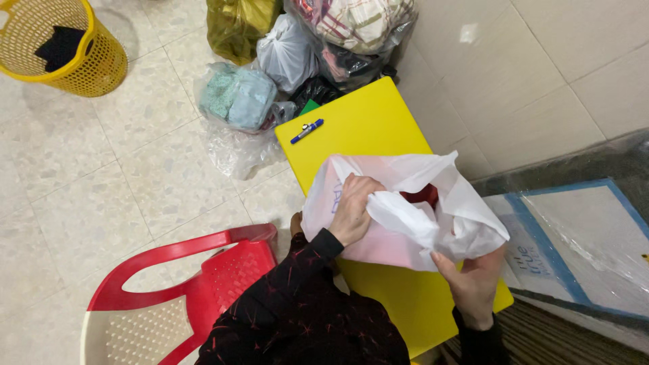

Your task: The person folds various pieces of clothing, including shirts and patterned fabrics, on a yellow table. They place the folded items into a clear plastic bag, tie it shut, and then move to a white plastic bag containing orange fabric. The person writes 'HAO' on the white bag with a blue marker and places it on the floor.

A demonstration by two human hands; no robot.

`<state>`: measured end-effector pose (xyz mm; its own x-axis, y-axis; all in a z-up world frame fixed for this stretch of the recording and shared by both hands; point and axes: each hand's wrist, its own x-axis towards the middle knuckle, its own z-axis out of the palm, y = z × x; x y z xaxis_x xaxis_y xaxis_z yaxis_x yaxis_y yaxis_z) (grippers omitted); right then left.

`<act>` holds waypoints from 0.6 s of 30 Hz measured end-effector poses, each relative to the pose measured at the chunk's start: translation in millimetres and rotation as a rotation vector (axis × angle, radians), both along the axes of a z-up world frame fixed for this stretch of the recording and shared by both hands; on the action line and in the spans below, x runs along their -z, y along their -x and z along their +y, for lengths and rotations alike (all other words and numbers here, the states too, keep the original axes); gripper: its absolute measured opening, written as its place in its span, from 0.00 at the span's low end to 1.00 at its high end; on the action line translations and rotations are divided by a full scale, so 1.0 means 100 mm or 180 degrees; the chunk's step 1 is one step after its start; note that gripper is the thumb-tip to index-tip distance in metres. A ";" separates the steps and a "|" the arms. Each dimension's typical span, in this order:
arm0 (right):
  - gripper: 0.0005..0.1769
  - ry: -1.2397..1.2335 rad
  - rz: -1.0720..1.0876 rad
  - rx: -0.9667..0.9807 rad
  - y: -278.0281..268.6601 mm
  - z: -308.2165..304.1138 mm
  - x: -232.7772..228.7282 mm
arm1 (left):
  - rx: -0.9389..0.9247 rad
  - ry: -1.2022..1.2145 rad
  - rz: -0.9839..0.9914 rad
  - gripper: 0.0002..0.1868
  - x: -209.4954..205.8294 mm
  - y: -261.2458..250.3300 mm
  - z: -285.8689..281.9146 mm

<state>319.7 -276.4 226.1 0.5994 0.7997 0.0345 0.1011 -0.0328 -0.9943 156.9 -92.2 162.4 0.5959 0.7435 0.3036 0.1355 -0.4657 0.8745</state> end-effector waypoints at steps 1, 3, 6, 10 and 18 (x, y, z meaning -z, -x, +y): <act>0.48 0.0079 0.0015 -0.0160 -0.01 -0.05 0.00 | -0.0040 0.0175 0.0010 0.08 0.04 0.08 0.06; 0.46 0.0240 -0.0098 -0.0345 -0.04 -0.10 0.06 | -0.0119 0.0502 0.0016 0.08 0.15 0.23 0.19; 0.54 0.0803 -0.0929 -0.0158 -0.09 -0.15 0.24 | -0.0178 0.0756 -0.0186 0.07 0.30 0.37 0.31; 0.79 0.0998 -0.1991 0.0505 0.02 -0.22 0.67 | 0.0253 0.0915 -0.0288 0.22 0.41 0.52 0.42; 0.80 0.0775 -0.1360 0.0892 -0.41 0.18 1.53 | 0.1052 0.0618 0.0214 0.74 0.56 0.52 0.83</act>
<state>360.6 -258.2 73.4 0.7632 0.6272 0.1552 0.4474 -0.3398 -0.8273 105.1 -8.8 106.1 0.8267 0.5478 0.1283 0.0658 -0.3207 0.9449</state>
